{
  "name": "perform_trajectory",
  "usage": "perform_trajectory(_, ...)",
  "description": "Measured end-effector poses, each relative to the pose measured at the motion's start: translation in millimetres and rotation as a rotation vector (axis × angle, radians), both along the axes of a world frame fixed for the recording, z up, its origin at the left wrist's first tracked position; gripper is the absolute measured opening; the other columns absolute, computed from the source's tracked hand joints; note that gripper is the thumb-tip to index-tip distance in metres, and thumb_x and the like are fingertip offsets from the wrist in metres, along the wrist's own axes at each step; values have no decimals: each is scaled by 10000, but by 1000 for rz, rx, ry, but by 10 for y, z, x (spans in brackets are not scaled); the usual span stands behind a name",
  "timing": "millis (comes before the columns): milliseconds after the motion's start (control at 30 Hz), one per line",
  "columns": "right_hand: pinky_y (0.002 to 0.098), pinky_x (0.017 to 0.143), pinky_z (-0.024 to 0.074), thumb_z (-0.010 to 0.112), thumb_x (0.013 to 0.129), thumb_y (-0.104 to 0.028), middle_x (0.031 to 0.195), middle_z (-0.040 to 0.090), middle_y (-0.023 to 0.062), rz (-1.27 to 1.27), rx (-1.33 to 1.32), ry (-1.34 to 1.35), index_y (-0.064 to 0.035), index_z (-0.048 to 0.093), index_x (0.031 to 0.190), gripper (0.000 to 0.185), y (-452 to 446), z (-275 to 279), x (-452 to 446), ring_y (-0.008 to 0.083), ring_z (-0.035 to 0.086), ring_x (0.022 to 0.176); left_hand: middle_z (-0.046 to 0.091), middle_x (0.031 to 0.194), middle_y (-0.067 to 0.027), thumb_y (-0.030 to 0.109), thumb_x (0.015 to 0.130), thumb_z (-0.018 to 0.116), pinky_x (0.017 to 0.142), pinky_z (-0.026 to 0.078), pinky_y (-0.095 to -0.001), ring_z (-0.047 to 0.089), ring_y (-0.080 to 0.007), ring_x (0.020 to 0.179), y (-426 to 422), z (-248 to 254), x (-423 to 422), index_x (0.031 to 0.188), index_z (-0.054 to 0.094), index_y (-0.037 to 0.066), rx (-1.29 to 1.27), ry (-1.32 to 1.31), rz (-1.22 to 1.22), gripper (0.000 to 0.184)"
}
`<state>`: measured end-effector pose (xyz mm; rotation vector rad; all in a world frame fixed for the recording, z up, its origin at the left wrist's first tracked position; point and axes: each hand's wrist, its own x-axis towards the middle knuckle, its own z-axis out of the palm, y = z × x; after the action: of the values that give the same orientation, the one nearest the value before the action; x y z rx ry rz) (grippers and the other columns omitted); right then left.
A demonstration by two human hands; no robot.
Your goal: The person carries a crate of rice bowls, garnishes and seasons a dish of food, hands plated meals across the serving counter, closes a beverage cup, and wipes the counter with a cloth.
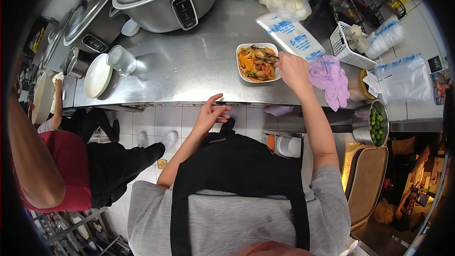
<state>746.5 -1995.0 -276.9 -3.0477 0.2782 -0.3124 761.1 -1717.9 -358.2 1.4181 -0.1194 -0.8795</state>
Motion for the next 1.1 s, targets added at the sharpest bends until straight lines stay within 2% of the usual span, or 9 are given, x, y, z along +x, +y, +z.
perform_trajectory(333,393,570,455,603,725,-190,684,594,132,-5,19,22,-24,553,723,172,-45,46,-40,296,591,665,590,930,-143,66,832,481,598,511,-267,586,-145,698,106,-51,57,1263,283,55,2,13,38,475)
perform_trajectory(533,400,601,442,586,749,-204,734,604,147,-99,174,78,-29,577,819,189,-98,294,-260,299,588,703,592,924,-140,75,833,480,603,512,-267,586,-144,701,41,-2,117,1256,298,46,-3,2,0,461)
perform_trajectory(600,398,608,439,573,757,-209,766,600,169,-137,270,-102,-37,578,873,207,-96,303,-318,307,582,734,594,941,-139,128,849,472,636,504,-266,591,-148,735,28,-20,126,1240,335,60,23,-22,-51,421)
perform_trajectory(733,376,593,438,549,792,-225,791,618,145,-150,257,-112,-20,568,865,219,-205,-90,-350,277,591,681,595,944,-131,140,852,471,637,498,-254,584,-135,736,-81,88,117,1218,378,59,28,-38,-114,386)
perform_trajectory(800,341,578,432,504,839,-237,837,635,98,-76,1305,-289,-10,538,938,250,-264,-294,-327,188,575,673,599,949,-110,164,857,470,649,489,-246,576,-123,745,-181,215,90,1201,404,61,9,-59,-208,366)
perform_trajectory(833,341,578,432,504,839,-237,837,635,98,-75,1306,-291,-10,538,938,250,-226,-329,-346,188,575,673,599,949,-110,164,857,470,649,489,-246,576,-123,745,-253,250,78,1201,404,61,9,-61,-209,366)
perform_trajectory(900,283,610,421,457,872,-232,870,634,73,26,1718,-339,-7,485,1033,278,18,-395,-414,109,531,735,594,970,-96,190,862,470,676,480,-255,568,-124,780,-434,314,44,1193,415,61,-61,-103,-343,359)
perform_trajectory(967,268,788,384,426,884,-220,941,611,100,43,1781,-322,-40,463,1048,246,308,-379,-476,128,516,921,585,994,-93,210,867,469,695,473,-266,560,-127,815,-638,405,-36,1194,408,61,-108,-103,-364,364)
perform_trajectory(1100,282,838,367,444,878,-210,1000,590,93,6,1823,-314,-23,456,1084,278,568,-350,-580,131,505,946,585,918,-84,205,878,449,655,463,-240,556,-118,765,-874,360,-158,1160,409,41,-206,-141,-321,328)
